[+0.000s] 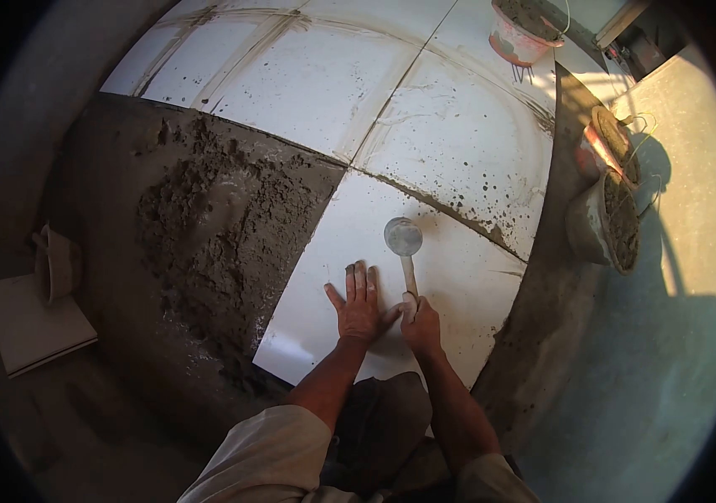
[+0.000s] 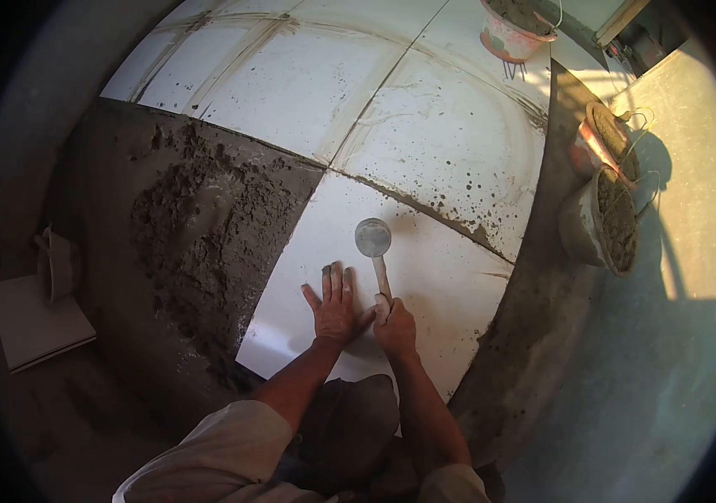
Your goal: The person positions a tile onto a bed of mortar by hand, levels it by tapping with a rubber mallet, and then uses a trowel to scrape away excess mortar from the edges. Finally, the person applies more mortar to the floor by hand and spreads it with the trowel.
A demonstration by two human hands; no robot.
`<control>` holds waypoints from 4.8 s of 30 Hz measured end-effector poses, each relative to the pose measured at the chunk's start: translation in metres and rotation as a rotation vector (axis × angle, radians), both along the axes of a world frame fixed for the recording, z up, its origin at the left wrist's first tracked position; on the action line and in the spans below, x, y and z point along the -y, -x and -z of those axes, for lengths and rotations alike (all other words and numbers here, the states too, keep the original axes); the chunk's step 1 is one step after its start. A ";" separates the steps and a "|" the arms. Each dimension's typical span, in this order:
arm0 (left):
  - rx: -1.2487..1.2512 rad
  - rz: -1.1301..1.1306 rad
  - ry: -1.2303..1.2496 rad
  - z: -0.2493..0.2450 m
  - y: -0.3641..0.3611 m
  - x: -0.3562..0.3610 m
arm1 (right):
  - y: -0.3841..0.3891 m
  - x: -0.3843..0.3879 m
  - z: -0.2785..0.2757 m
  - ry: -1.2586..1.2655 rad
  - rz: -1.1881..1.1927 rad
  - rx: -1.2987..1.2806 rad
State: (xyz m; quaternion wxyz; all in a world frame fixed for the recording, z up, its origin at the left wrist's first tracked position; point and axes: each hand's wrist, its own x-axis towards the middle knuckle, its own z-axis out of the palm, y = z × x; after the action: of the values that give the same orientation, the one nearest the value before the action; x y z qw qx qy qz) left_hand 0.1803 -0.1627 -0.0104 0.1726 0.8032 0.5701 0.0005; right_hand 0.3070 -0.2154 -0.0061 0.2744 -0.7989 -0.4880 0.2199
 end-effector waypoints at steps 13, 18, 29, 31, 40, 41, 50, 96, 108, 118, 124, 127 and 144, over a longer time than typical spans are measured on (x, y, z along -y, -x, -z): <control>-0.076 0.002 0.053 -0.009 -0.001 -0.012 | 0.007 -0.051 -0.042 0.088 -0.064 -0.007; 0.005 -0.009 0.017 0.001 0.003 -0.001 | 0.009 -0.060 -0.096 -0.199 -0.113 -0.236; 0.013 -0.010 0.032 -0.001 0.004 0.002 | 0.005 -0.049 -0.065 -0.192 -0.093 -0.185; -0.019 -0.013 0.064 -0.003 0.001 -0.003 | 0.002 -0.038 -0.011 -0.002 -0.098 0.030; -0.036 -0.012 0.032 -0.002 0.003 -0.003 | -0.001 -0.031 -0.039 -0.260 -0.072 -0.227; -0.030 -0.014 0.038 -0.003 0.000 -0.002 | -0.007 -0.021 -0.017 -0.079 -0.082 -0.097; -0.008 -0.014 0.025 -0.004 -0.001 -0.002 | -0.019 0.006 -0.035 -0.367 -0.037 -0.220; 0.015 -0.024 -0.017 0.000 0.000 0.002 | -0.009 0.006 -0.102 -0.093 -0.011 -0.244; 0.060 -0.050 -0.039 0.000 -0.001 -0.005 | -0.006 -0.008 -0.088 -0.175 -0.066 -0.269; 0.089 -0.047 -0.055 -0.006 0.000 -0.005 | -0.004 -0.020 -0.087 -0.029 -0.060 -0.113; 0.042 -0.042 -0.012 -0.004 0.002 -0.001 | -0.005 -0.019 -0.086 -0.450 -0.030 -0.311; 0.003 -0.034 0.004 -0.003 0.002 -0.002 | -0.003 -0.021 -0.036 0.055 -0.071 0.117; 0.006 -0.047 0.007 -0.003 0.002 -0.003 | 0.007 -0.037 -0.024 0.128 -0.141 0.073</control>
State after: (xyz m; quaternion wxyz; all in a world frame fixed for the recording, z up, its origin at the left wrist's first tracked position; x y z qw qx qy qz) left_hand 0.1786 -0.1596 -0.0071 0.1770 0.7891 0.5882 0.0048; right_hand 0.3005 -0.1780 0.0182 0.1885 -0.7860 -0.5376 0.2400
